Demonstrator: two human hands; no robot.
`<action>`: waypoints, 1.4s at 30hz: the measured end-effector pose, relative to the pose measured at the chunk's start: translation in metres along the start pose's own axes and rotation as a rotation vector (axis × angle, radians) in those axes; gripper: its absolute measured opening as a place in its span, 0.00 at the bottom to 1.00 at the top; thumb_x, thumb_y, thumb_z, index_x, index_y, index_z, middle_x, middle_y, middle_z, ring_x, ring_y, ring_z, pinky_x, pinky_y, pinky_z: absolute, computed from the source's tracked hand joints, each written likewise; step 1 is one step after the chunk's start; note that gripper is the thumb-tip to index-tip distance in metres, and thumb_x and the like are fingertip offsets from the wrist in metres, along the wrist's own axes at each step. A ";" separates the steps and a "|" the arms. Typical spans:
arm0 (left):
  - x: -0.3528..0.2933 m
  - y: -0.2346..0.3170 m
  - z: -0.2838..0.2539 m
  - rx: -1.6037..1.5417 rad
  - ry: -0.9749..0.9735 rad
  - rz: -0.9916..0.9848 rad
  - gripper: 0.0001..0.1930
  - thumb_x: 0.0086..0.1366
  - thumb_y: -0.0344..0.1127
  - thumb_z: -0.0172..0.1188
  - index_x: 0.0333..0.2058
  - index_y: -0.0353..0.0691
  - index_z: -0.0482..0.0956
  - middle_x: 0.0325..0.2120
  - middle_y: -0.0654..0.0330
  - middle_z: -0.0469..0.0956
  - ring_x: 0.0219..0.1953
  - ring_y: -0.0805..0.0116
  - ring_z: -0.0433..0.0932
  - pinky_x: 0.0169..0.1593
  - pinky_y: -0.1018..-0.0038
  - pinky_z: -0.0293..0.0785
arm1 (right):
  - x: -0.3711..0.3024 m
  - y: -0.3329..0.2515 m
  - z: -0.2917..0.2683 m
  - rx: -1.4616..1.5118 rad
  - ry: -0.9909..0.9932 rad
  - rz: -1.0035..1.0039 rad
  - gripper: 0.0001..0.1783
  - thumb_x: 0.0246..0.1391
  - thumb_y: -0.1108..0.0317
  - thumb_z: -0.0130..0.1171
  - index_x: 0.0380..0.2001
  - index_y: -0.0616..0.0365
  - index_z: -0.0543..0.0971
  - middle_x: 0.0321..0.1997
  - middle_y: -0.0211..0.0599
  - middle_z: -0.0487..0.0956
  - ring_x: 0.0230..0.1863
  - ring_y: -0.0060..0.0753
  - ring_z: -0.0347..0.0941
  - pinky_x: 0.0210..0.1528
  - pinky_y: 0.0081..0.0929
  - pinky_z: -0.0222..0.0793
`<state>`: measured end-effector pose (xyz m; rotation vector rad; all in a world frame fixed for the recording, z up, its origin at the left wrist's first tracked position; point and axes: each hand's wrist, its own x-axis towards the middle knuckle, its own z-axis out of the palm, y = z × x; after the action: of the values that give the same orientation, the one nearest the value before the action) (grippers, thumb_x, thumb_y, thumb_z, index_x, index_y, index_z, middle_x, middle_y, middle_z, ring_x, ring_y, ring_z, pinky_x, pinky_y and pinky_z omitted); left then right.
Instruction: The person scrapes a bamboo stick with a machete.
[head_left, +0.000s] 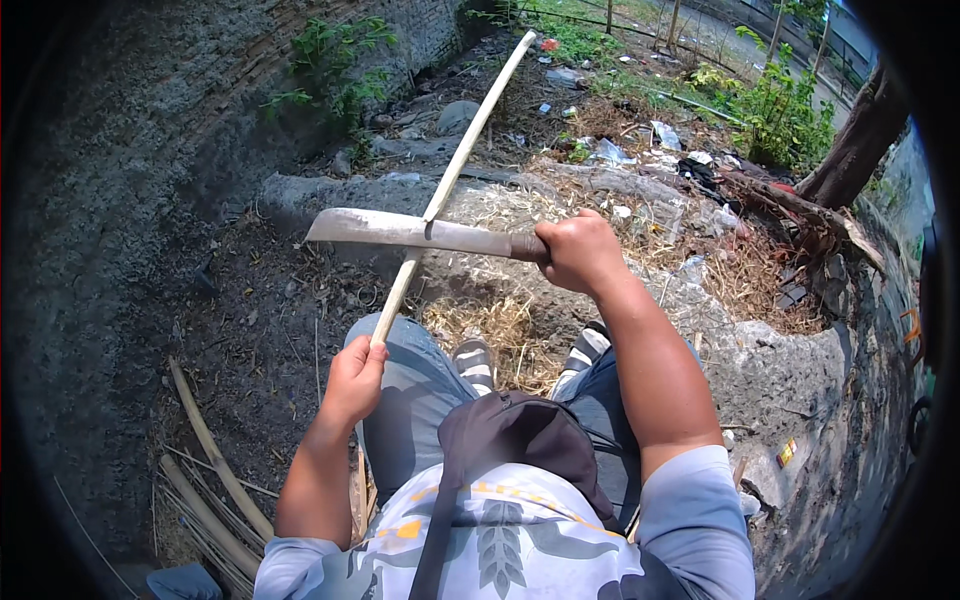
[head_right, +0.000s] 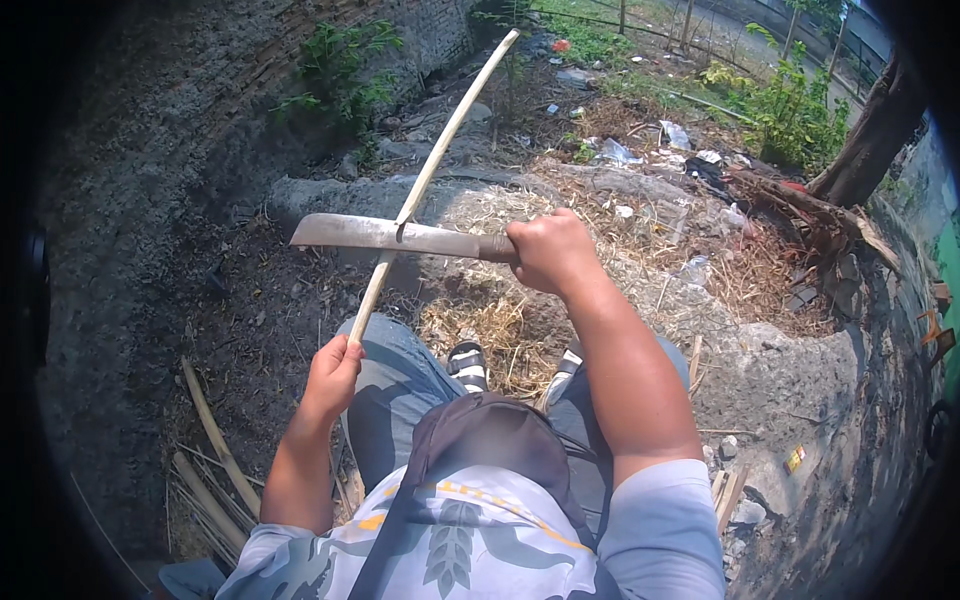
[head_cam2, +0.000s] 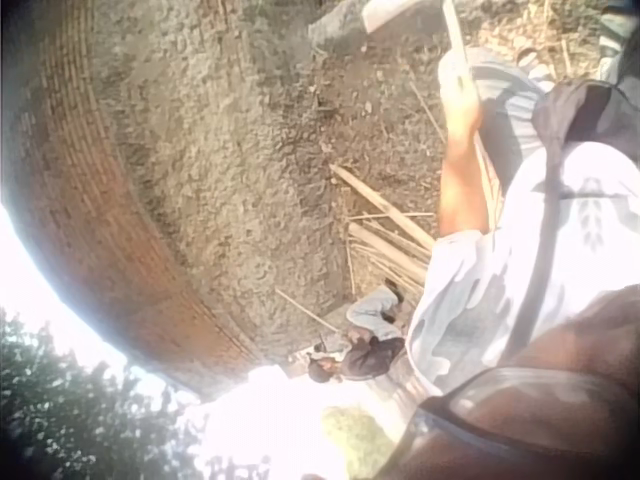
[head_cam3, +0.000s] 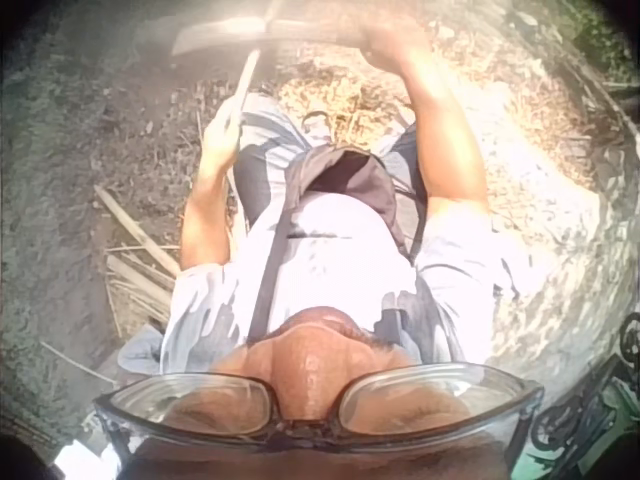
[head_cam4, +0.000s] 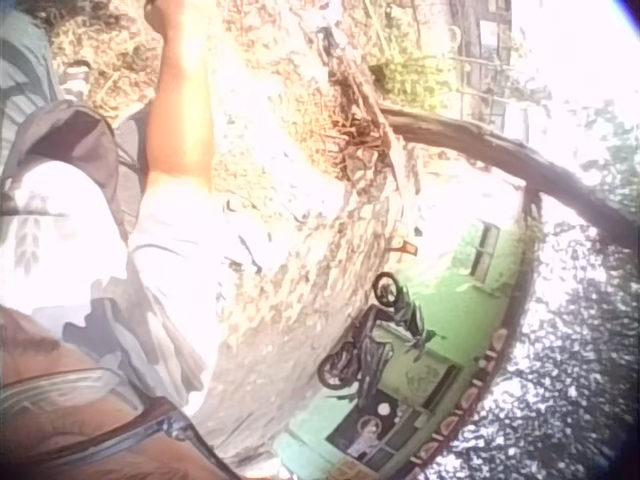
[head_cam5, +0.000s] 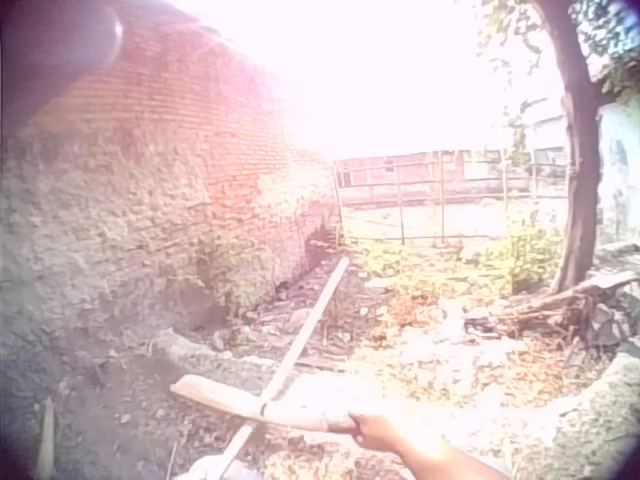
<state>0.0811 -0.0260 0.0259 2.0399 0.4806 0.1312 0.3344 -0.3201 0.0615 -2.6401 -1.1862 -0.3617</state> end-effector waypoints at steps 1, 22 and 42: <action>-0.001 0.003 0.001 0.001 -0.006 0.003 0.14 0.77 0.39 0.53 0.34 0.36 0.78 0.19 0.70 0.70 0.23 0.81 0.65 0.27 0.75 0.63 | -0.001 0.014 0.004 -0.014 0.007 0.116 0.07 0.44 0.61 0.65 0.28 0.48 0.82 0.27 0.38 0.84 0.34 0.44 0.83 0.45 0.39 0.74; -0.045 -0.038 -0.029 0.019 -0.006 -0.045 0.13 0.77 0.38 0.52 0.32 0.37 0.76 0.20 0.72 0.68 0.23 0.82 0.63 0.27 0.77 0.61 | -0.011 0.090 0.024 0.508 0.002 0.742 0.18 0.44 0.58 0.61 0.35 0.58 0.83 0.34 0.52 0.85 0.39 0.54 0.82 0.45 0.46 0.75; -0.024 0.005 -0.009 0.075 0.089 0.107 0.13 0.76 0.37 0.53 0.32 0.35 0.76 0.17 0.64 0.69 0.22 0.78 0.64 0.27 0.72 0.64 | 0.000 -0.013 0.009 0.052 0.007 -0.194 0.07 0.41 0.61 0.66 0.23 0.47 0.78 0.22 0.33 0.82 0.28 0.42 0.81 0.41 0.36 0.72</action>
<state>0.0583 -0.0307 0.0374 2.1402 0.4371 0.2739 0.3260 -0.3092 0.0542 -2.4846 -1.4338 -0.3670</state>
